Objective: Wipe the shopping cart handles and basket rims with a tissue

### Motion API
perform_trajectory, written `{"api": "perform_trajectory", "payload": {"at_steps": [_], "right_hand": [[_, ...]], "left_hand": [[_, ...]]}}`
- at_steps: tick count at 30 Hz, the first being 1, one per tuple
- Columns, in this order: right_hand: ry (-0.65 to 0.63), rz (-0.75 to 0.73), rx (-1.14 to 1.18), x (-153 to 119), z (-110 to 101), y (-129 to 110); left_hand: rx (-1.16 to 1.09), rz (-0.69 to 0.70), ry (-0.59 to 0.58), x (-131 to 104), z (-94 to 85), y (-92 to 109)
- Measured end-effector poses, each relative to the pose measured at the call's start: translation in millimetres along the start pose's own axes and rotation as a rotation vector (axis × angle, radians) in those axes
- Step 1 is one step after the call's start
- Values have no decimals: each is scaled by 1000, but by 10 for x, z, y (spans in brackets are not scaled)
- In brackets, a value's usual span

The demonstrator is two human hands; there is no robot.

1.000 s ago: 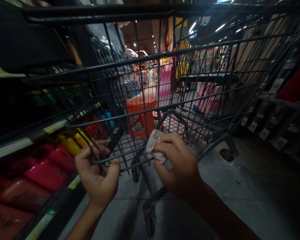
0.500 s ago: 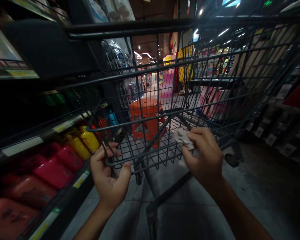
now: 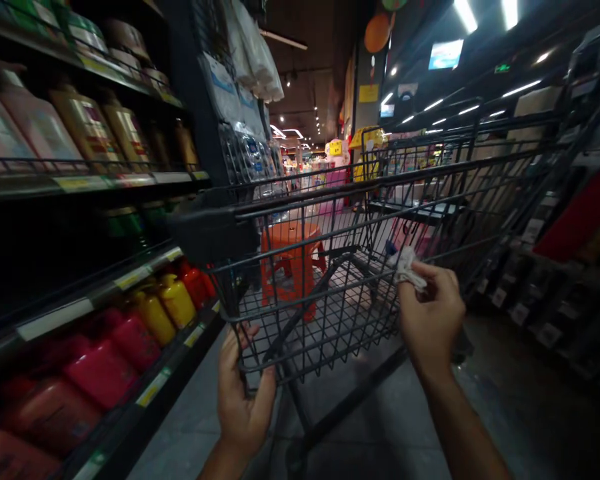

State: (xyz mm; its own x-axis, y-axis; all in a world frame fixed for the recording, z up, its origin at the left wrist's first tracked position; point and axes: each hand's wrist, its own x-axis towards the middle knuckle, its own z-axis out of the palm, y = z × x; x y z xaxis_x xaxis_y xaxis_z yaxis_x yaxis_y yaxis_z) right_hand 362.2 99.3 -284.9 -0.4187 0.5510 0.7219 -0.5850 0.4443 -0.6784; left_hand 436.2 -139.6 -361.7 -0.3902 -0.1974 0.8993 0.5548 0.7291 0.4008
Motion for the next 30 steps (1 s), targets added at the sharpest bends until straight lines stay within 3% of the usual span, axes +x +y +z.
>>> {"api": "perform_trajectory", "payload": {"at_steps": [4,7,13,16,18,24,30], "right_hand": [[-97,-79,69,-291,70,-272],[-157,-158,142,-455,108,-493],[-353,-265,228,-435,60,-832],[-339,-355,200,-382,47,-961],[-310,-436,159,-390,83,-1007],[-323,-611,97,-534,220,-840],[-228,-476,92,-428,161,-451]], "left_hand": [[-17,-118,-51,-38,-60,69],[13,-93,-66,-54,-117,136],[124,139,231,105,-214,320],[231,275,260,316,-234,497],[275,286,299,472,-234,611],[419,471,-63,701,-178,674],[534,416,-79,573,-6,602]]}}
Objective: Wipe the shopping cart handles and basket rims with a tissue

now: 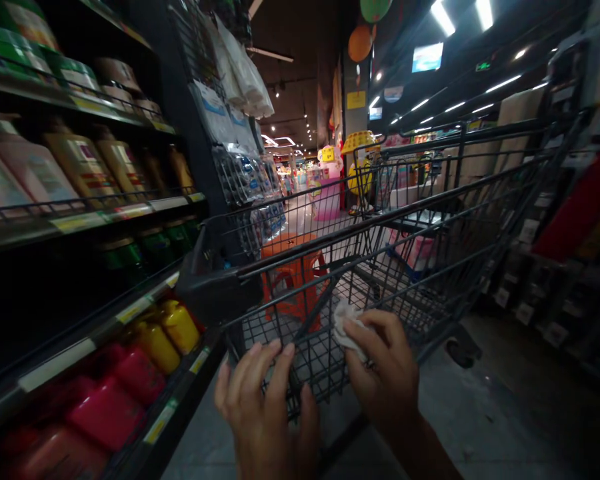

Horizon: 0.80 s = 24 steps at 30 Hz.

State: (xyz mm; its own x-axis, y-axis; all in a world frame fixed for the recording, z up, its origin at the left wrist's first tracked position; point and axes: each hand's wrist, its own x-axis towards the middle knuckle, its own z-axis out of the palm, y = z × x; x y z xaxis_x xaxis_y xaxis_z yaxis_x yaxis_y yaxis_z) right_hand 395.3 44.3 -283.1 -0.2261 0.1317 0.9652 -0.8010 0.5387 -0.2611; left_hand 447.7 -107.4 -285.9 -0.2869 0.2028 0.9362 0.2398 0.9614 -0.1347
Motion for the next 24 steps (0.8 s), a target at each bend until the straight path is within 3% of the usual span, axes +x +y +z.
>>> {"api": "perform_trajectory", "payload": {"at_steps": [7,17,24], "right_hand": [[71,86,-86,72,-171,565],[162,322,-225,216,-424,1354],[227,454,-300,533,-581,1814]], "left_hand": [[150,-124,-88,54,122,215],[218,1,-32,67,269,-30],[230,-19,27,115,350,-13]]}}
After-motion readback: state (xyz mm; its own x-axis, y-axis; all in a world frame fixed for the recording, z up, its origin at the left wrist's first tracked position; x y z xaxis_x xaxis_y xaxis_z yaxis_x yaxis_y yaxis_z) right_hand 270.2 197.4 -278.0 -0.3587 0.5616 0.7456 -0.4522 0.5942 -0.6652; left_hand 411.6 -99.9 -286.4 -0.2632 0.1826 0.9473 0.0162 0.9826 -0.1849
